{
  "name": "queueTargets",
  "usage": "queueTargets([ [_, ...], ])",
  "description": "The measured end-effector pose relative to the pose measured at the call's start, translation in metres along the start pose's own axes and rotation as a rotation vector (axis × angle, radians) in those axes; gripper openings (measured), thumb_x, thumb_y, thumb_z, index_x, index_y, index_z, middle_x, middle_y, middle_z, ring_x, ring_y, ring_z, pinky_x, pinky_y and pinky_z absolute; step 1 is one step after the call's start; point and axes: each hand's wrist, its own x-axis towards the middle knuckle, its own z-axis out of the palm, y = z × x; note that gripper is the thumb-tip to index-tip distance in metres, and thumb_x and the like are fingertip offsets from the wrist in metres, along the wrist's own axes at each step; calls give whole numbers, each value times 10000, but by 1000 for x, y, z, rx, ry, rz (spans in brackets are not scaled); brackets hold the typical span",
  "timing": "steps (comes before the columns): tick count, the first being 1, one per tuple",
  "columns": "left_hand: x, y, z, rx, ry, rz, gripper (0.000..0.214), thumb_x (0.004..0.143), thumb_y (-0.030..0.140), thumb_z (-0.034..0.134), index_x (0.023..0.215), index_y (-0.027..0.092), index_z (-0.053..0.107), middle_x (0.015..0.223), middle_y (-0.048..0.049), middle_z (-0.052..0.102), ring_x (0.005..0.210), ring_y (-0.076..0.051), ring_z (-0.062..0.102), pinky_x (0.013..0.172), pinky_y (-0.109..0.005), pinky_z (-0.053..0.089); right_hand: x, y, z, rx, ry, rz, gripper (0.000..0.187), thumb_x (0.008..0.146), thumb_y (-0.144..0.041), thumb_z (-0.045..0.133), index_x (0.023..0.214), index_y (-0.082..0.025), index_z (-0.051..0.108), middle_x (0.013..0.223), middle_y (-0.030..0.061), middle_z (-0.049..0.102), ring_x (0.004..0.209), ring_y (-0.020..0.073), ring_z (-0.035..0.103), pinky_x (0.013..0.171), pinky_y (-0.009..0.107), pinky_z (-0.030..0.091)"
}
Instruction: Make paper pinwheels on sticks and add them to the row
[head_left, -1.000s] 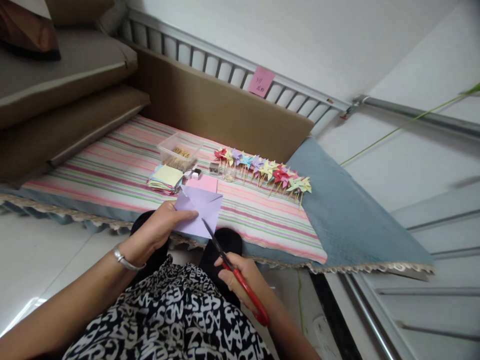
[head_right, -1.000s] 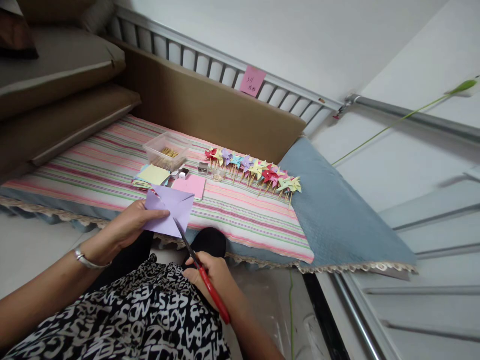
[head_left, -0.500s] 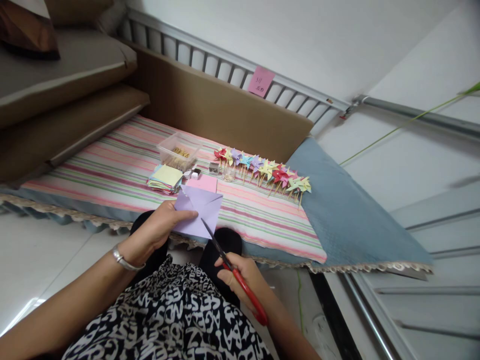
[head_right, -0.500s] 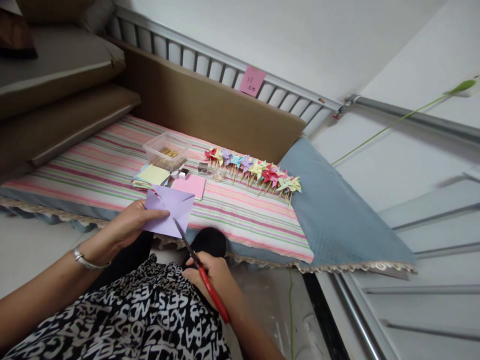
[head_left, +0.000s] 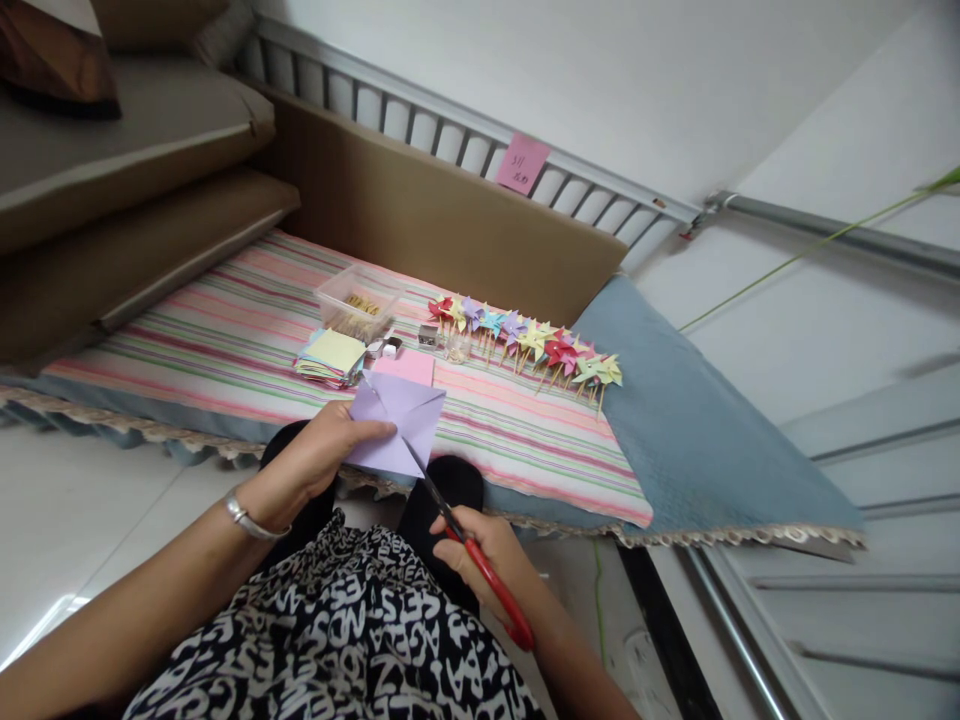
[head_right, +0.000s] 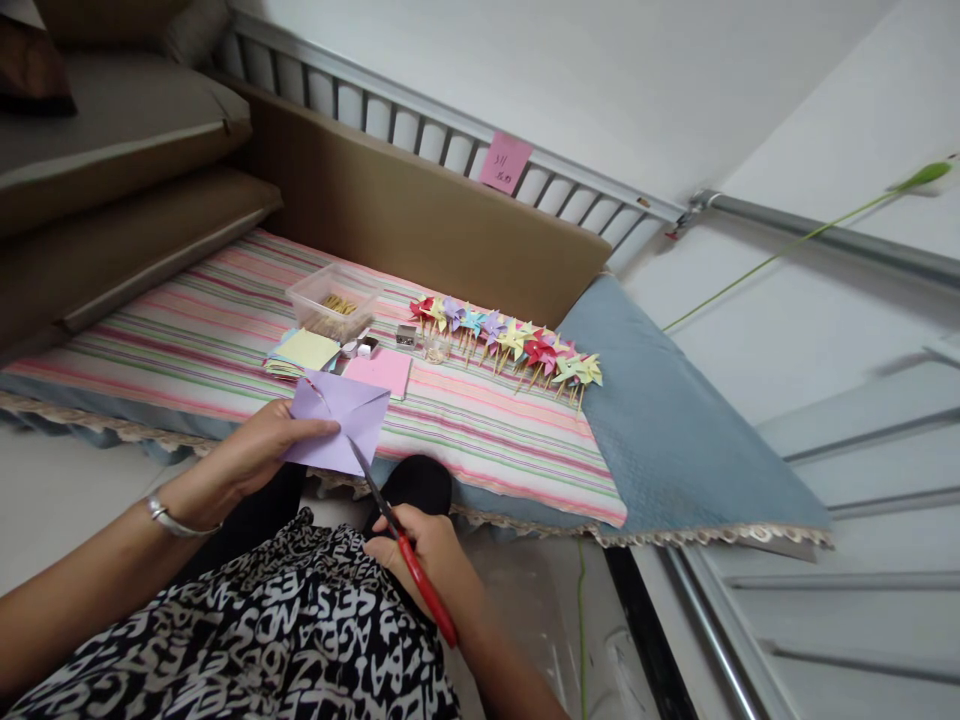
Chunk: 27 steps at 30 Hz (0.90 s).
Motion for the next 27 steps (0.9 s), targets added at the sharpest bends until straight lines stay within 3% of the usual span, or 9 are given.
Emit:
queueTargets([
  [4,2,-2,-1,-7,5,6,237,542,224,773,745,121,707,701,-80,715,565,-176,617,559,-267,464,0,-1,0,-54,15,-44,183,757,-319,606,857,-168,637,528,-70,392,485,77,312,485,211,281],
  [8,7,-5,-4,-31,9,8,256,531,225,781,749,109,712,693,-88,715,558,-183,618,541,-266,464,-1,3,-1,-180,42,-73,177,772,-249,566,911,-169,642,550,-56,449,488,82,371,509,212,327],
  [15,13,1,-13,-122,134,13,259,486,189,800,718,108,717,706,-93,724,557,-185,619,509,-256,467,-9,43,-8,-230,-121,-141,412,798,-134,459,1198,-210,517,820,18,644,693,138,592,688,256,464],
  [17,13,4,-16,-146,141,3,254,492,179,801,720,105,715,729,-95,729,578,-181,630,525,-250,479,-7,58,-12,-232,-64,-155,441,784,-119,456,1211,-214,511,910,39,656,769,156,610,748,283,474],
  [21,19,3,-21,-190,107,-4,258,536,166,788,772,92,714,767,-102,735,617,-180,652,581,-254,515,12,80,-24,-240,149,-31,438,783,-197,489,1220,-174,495,860,41,655,762,181,627,748,309,480],
  [24,30,-2,-24,-228,103,-12,247,577,144,765,811,88,708,752,-93,732,614,-176,653,577,-256,533,41,95,-39,-296,280,65,458,793,-327,532,1213,-149,499,854,54,672,773,211,638,750,323,477],
  [27,45,-3,-25,-272,98,-1,241,611,117,739,846,89,697,768,-83,729,605,-163,647,561,-249,539,80,113,-60,-367,377,185,447,796,-360,549,1205,-182,520,975,68,694,887,218,651,783,294,467],
])
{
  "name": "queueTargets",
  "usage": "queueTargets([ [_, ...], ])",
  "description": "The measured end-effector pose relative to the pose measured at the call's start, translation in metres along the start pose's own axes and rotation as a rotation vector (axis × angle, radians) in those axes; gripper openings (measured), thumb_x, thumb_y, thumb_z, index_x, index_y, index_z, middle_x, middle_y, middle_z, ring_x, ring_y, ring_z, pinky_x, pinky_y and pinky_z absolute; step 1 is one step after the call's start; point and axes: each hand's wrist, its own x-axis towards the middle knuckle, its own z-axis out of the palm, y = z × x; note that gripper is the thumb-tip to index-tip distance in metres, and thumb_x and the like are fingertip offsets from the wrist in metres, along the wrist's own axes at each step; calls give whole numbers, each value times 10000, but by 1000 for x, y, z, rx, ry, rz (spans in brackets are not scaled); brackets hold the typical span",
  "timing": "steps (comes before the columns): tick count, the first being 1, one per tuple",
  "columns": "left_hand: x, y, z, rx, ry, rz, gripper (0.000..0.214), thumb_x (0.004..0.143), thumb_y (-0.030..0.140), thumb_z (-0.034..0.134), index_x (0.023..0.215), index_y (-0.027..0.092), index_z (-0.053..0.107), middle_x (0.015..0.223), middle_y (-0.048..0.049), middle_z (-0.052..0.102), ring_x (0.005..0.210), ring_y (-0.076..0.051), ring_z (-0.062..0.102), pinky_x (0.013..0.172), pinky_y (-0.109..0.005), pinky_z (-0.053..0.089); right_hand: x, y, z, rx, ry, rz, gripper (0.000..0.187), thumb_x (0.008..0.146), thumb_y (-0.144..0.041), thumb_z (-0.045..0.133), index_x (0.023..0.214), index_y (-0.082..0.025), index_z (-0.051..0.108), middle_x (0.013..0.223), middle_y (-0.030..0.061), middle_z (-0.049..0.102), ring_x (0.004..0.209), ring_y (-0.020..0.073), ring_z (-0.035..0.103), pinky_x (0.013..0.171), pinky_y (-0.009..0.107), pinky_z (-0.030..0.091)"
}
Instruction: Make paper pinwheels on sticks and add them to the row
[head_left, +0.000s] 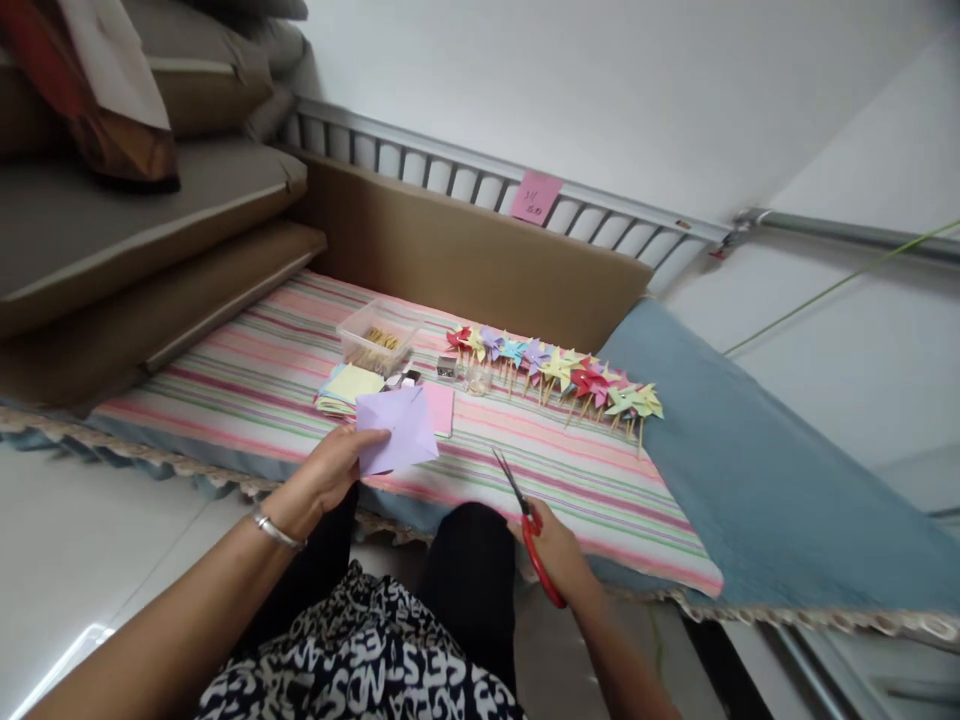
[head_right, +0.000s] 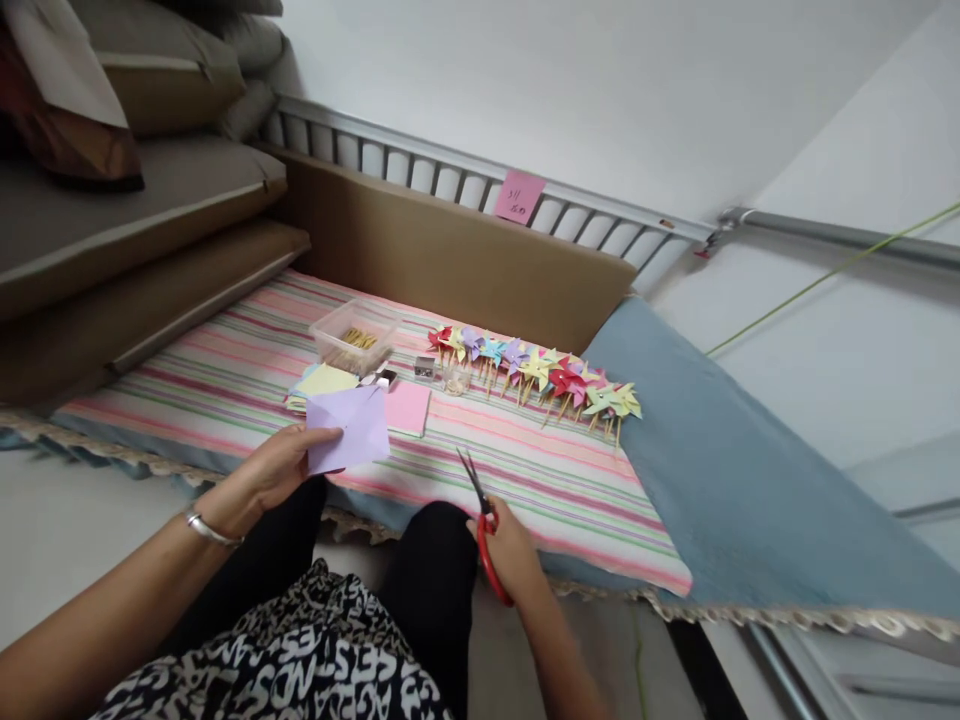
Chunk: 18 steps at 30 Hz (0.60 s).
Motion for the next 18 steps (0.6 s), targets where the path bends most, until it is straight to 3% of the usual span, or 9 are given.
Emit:
queueTargets([
  [4,31,8,9,-36,28,18,184,664,110,694,847,104,674,859,-98,726,674,-182,660,590,-275,558,63,17,-9,-75,104,167,470,810,-310,525,1246,-136,505,1073,152,674,974,273,644,805,339,453],
  [7,64,17,25,-48,40,34,169,699,119,658,868,121,659,883,-90,720,705,-196,659,578,-299,561,99,16,-25,-44,169,240,433,744,-250,582,1142,-79,584,989,218,679,986,352,629,820,428,442],
  [10,102,26,47,-86,-44,70,218,705,124,649,923,130,652,984,-92,707,806,-199,663,668,-298,561,123,-12,-38,58,238,218,395,715,-266,624,1065,-82,634,1067,236,653,1091,377,569,893,467,413],
  [13,136,28,72,-127,-149,124,275,698,142,664,972,156,646,1076,-75,687,946,-192,642,783,-274,533,142,-65,-40,233,287,103,410,864,-444,451,1149,-189,600,1176,118,639,1109,229,584,908,328,445],
  [14,145,28,79,-132,-176,137,293,697,148,668,988,167,644,1089,-66,683,982,-188,631,801,-264,522,148,-86,-37,342,238,47,443,894,-508,363,1132,-223,605,1101,79,676,1010,186,635,834,289,484],
  [15,153,27,84,-133,-200,146,305,697,155,670,1000,177,642,1097,-59,681,1010,-185,621,809,-257,513,154,-106,-32,656,145,-14,503,894,-557,329,1121,-202,604,1051,96,687,943,190,657,785,300,501],
  [16,160,25,88,-128,-214,150,308,697,164,673,1003,185,643,1098,-52,682,1025,-184,615,809,-253,507,161,-124,-26,937,26,-54,539,853,-617,381,1086,-187,607,1011,107,692,886,202,670,742,316,512],
  [18,171,21,89,-114,-230,143,291,699,193,678,989,193,653,1078,-44,690,1033,-191,611,818,-264,498,174,-153,-10,1263,-26,-85,468,742,-594,596,933,-168,623,896,82,691,782,188,665,662,291,507],
])
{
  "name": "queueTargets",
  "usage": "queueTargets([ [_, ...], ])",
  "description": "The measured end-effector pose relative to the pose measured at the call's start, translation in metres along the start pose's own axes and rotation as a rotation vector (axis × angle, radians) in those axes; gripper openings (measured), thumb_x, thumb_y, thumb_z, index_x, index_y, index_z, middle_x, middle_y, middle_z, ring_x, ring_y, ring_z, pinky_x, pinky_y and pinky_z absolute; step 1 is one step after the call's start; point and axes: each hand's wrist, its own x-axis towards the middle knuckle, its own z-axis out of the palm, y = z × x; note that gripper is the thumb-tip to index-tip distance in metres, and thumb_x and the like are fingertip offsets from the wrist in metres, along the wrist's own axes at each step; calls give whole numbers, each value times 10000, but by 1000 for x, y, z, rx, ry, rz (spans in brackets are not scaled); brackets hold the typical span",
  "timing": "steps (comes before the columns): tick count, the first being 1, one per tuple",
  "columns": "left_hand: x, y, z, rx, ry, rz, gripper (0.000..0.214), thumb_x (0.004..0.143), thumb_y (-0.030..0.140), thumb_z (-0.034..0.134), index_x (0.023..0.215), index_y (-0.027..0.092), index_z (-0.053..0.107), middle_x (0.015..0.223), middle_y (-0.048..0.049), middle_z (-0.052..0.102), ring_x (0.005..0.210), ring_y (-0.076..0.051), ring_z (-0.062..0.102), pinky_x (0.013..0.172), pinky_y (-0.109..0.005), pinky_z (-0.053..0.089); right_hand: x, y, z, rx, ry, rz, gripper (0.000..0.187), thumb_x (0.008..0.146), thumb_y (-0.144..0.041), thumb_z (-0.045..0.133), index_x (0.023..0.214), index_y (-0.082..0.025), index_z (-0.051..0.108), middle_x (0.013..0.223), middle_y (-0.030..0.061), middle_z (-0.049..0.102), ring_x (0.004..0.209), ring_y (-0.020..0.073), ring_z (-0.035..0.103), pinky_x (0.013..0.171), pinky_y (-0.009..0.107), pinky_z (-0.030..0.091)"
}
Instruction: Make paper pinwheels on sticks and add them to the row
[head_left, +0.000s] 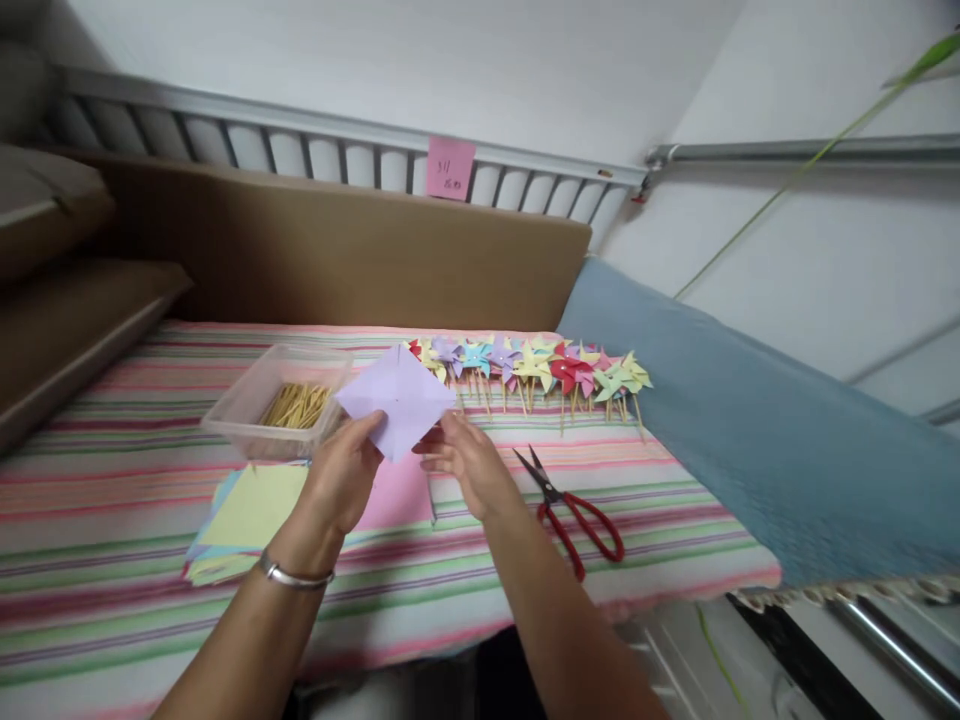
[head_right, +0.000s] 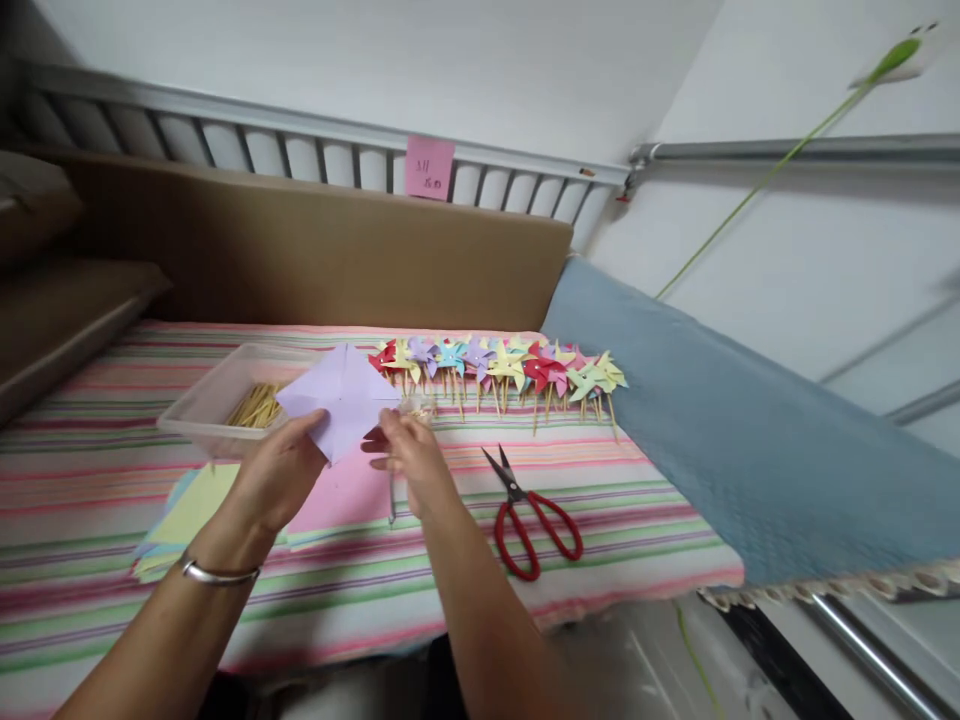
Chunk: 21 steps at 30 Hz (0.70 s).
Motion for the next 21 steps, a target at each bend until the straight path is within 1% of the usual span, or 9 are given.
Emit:
queueTargets([
  [2,7,-6,-6,14,-4,-18,249,702,223,683,948,190,670,1030,-43,705,1025,-204,613,831,-286,492,13,11,20,139,17,-17,371,670,-479,718,846,-164,630,802,45,681,698,159,635,612,268,492],
  [5,13,-12,-18,57,-12,-58,189,713,230,684,896,183,687,972,-41,714,1007,-207,612,825,-298,487,28,27,31,225,45,-44,294,630,-344,758,840,-164,658,760,20,682,655,142,603,600,265,481],
  [7,16,-15,-25,93,-21,-82,183,725,236,685,900,184,689,974,-38,711,1001,-204,609,817,-302,488,34,33,31,228,36,-22,289,629,-325,755,852,-161,675,759,22,688,665,153,604,607,279,483],
  [9,21,-17,-30,118,-5,-75,225,716,244,705,932,186,687,993,-37,708,998,-203,609,816,-304,489,37,37,28,208,20,8,292,634,-324,750,863,-155,686,761,29,692,686,164,610,618,291,484],
  [13,31,-22,-38,120,79,-30,331,651,210,765,970,187,680,991,-30,712,932,-179,629,794,-277,490,37,40,26,211,26,29,293,631,-294,740,884,-154,689,765,28,698,685,159,616,639,295,482],
  [16,34,-26,-40,112,127,-21,334,623,190,775,943,192,681,956,-13,721,876,-169,646,767,-266,498,37,45,27,194,13,30,269,640,-274,722,874,-149,678,761,25,698,673,153,617,642,290,482],
  [18,35,-27,-42,111,158,2,340,601,182,782,925,192,681,940,-11,726,875,-176,653,772,-270,502,39,49,27,142,-1,14,287,659,-271,702,917,-153,656,783,31,698,693,165,626,644,297,490],
  [19,35,-27,-42,109,178,18,341,593,180,784,918,189,681,933,-14,728,881,-179,655,778,-271,503,39,51,27,93,18,-8,323,669,-267,691,968,-159,636,807,36,696,712,173,631,652,306,496],
  [21,35,-26,-45,101,222,45,334,585,176,786,902,177,684,916,-23,731,888,-180,656,782,-267,505,37,54,26,-71,145,-116,428,698,-255,665,1108,-177,573,917,60,684,781,187,636,700,335,509],
])
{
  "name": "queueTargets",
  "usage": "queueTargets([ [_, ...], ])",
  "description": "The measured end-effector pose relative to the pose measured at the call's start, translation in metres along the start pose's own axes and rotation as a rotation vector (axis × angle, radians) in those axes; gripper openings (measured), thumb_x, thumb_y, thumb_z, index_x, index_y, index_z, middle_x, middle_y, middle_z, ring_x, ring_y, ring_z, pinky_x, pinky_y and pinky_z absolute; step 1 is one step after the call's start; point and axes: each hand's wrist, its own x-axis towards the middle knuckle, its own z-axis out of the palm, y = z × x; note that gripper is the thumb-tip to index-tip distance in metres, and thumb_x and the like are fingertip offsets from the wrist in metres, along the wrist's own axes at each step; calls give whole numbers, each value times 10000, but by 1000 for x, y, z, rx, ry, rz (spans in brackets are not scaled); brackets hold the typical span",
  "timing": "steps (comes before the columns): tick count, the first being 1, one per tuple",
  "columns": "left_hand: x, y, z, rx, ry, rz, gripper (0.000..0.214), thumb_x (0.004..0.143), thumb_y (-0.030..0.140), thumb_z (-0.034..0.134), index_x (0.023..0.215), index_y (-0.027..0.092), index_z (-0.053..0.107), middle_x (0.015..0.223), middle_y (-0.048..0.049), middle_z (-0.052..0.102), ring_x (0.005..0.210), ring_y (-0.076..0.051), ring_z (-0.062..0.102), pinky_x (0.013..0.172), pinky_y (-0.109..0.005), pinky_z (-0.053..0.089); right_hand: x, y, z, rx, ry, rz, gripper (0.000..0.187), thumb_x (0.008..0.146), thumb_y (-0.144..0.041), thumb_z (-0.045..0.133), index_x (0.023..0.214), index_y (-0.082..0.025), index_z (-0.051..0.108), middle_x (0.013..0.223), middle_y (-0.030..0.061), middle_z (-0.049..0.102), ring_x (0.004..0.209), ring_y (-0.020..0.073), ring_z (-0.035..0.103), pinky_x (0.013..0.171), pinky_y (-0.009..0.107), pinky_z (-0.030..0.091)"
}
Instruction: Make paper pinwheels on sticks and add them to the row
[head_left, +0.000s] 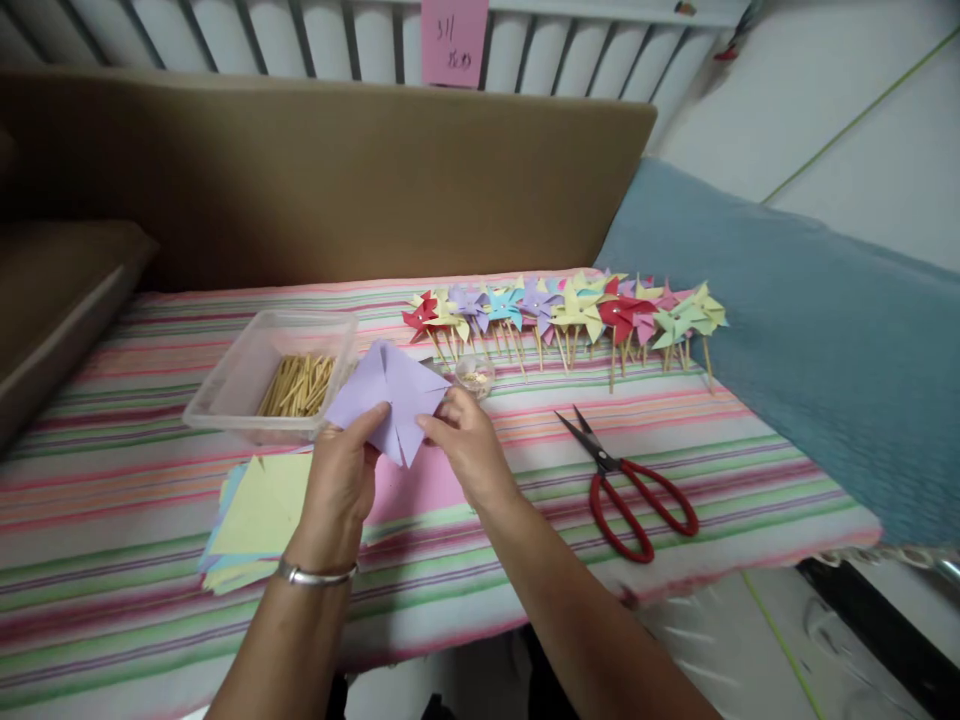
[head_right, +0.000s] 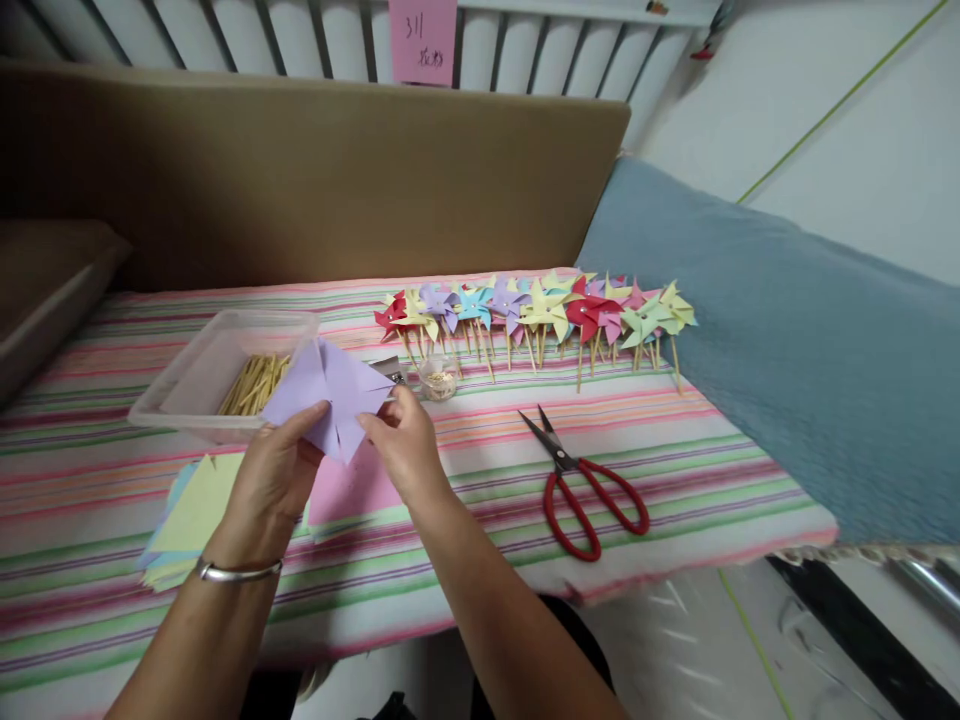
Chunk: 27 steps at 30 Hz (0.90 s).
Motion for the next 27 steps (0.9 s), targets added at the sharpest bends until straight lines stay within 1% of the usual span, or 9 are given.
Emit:
queueTargets([
  [2,2,1,-3,-11,51,23,316,583,165,784,884,169,686,899,-28,733,886,-174,658,777,-257,506,-5,-1,-1,-229,165,-240,501,745,-227,624,1231,-200,500,1098,93,635,934,206,615,820,380,499],
  [4,4,2,-5,-17,86,36,309,581,158,782,875,170,688,881,-23,734,864,-167,661,760,-249,507,-12,-4,-1,-458,217,-541,458,793,-193,583,1244,-233,509,1227,95,568,1103,227,544,958,425,439],
  [6,5,3,-6,-23,78,40,318,577,160,780,882,175,690,867,-14,735,851,-166,663,760,-254,507,-19,-8,1,-636,135,-767,335,824,-168,558,1144,-262,595,1236,74,560,1188,239,484,1030,452,385],
  [8,5,3,-6,-24,44,28,320,573,169,782,880,179,693,843,-8,735,857,-175,665,773,-268,508,-23,-9,3,-753,42,-858,251,840,-155,545,1032,-274,655,1214,61,571,1210,241,460,1041,461,382],
  [12,6,2,-6,-40,32,11,280,575,164,778,842,188,695,801,5,730,867,-181,664,767,-270,509,-22,-3,6,-864,-46,-847,285,843,-91,500,979,-255,689,1263,70,545,1275,245,391,1047,462,380],
  [15,6,1,-6,-53,32,3,252,578,151,771,816,181,694,816,-2,731,854,-175,664,751,-262,510,-20,2,5,-891,-66,-823,320,841,-68,474,979,-254,693,1294,72,527,1297,249,365,1045,475,374],
  [18,6,-1,-5,-57,25,-9,243,573,156,771,802,172,691,844,-14,734,831,-179,666,734,-272,516,-20,4,5,-885,-78,-825,281,842,-89,483,939,-245,696,1300,73,525,1302,250,361,1044,478,371],
  [22,4,-4,-4,-45,15,-31,307,572,172,775,866,184,690,883,-18,736,833,-182,671,727,-280,522,-20,2,5,-833,-63,-824,165,834,-149,549,842,-233,691,1275,70,546,1296,251,373,1051,467,365],
  [27,0,-4,-1,-6,-1,-79,360,574,171,774,920,209,680,897,4,731,804,-161,668,683,-255,514,-17,-3,2,-770,-14,-767,98,842,-225,587,824,-240,682,1253,71,563,1294,255,380,1057,480,351],
])
